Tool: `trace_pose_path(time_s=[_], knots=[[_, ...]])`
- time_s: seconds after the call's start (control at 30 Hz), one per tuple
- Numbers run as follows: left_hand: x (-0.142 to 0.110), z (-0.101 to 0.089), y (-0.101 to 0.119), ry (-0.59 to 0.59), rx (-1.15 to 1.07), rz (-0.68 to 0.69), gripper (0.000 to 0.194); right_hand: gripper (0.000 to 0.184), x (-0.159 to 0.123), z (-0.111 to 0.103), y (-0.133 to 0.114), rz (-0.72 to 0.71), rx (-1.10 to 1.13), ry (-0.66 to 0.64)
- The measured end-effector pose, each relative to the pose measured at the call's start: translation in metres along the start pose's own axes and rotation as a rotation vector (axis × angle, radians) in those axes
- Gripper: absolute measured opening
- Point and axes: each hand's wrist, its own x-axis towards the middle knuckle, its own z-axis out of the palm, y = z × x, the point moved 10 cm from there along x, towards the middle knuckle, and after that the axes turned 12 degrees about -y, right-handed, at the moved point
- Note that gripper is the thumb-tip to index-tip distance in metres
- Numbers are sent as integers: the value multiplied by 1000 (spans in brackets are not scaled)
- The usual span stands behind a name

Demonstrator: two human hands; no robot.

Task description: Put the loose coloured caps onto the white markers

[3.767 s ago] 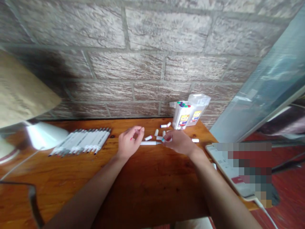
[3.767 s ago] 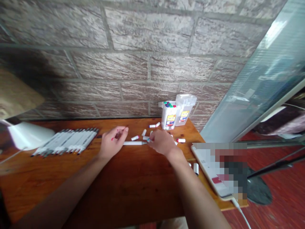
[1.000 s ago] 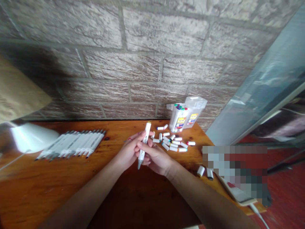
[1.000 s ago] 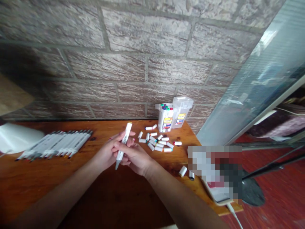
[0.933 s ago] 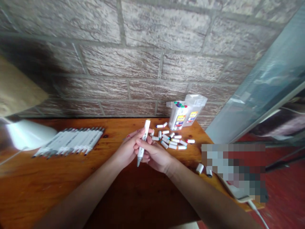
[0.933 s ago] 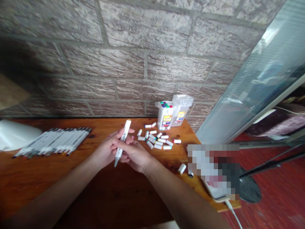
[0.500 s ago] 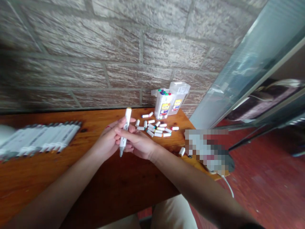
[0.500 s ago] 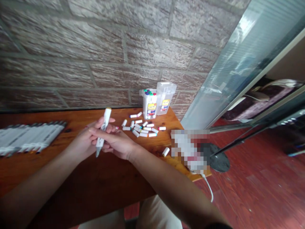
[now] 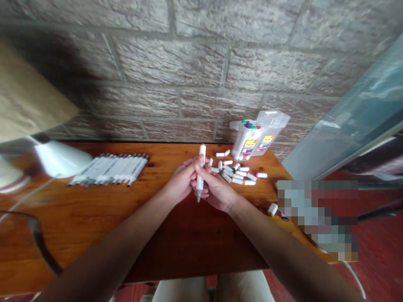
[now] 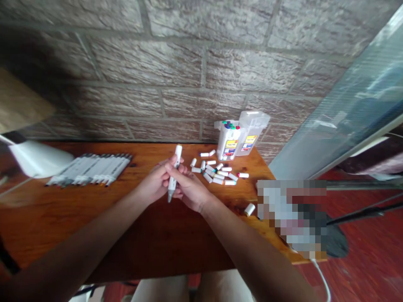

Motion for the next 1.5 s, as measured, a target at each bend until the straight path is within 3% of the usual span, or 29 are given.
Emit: trace_pose_path(time_s=[0.2, 0.4, 0.63, 0.73, 0.93, 1.03, 1.1, 1.2, 1.27, 1.37, 1.5], knots=[[-1, 9, -1, -43, -16, -10, 42, 56, -1, 5, -4, -4, 4, -50], [0, 9, 2, -43, -4, 40, 52, 52, 0, -4, -1, 9, -7, -27], [0, 1, -3, 57, -113, 8, 40, 39, -1, 1, 0, 17, 156, -41], [0, 5, -2, 38, -212, -22, 30, 35, -2, 8, -6, -5, 185, -77], [-1, 4, 8, 54, -203, 20, 24, 41, 4, 0, -8, -22, 124, -34], [-3, -3, 17, 101, -183, 65, 21, 48, -4, -8, -20, 14, -154, 29], [-5, -10, 25, 144, -212, 96, 21, 47, -29, -12, -45, -11, -466, 92], [-7, -21, 36, 204, -277, 144, 17, 36, -93, -12, -87, -86, -1053, 198], [-7, -24, 38, 227, -308, 153, 17, 32, -142, -20, -102, -76, -1431, 327], [-7, -21, 36, 236, -314, 130, 21, 36, -198, -51, -103, -12, -1673, 561], [-8, -16, 31, 240, -291, 101, 26, 30, -213, -86, -84, 59, -1781, 675]])
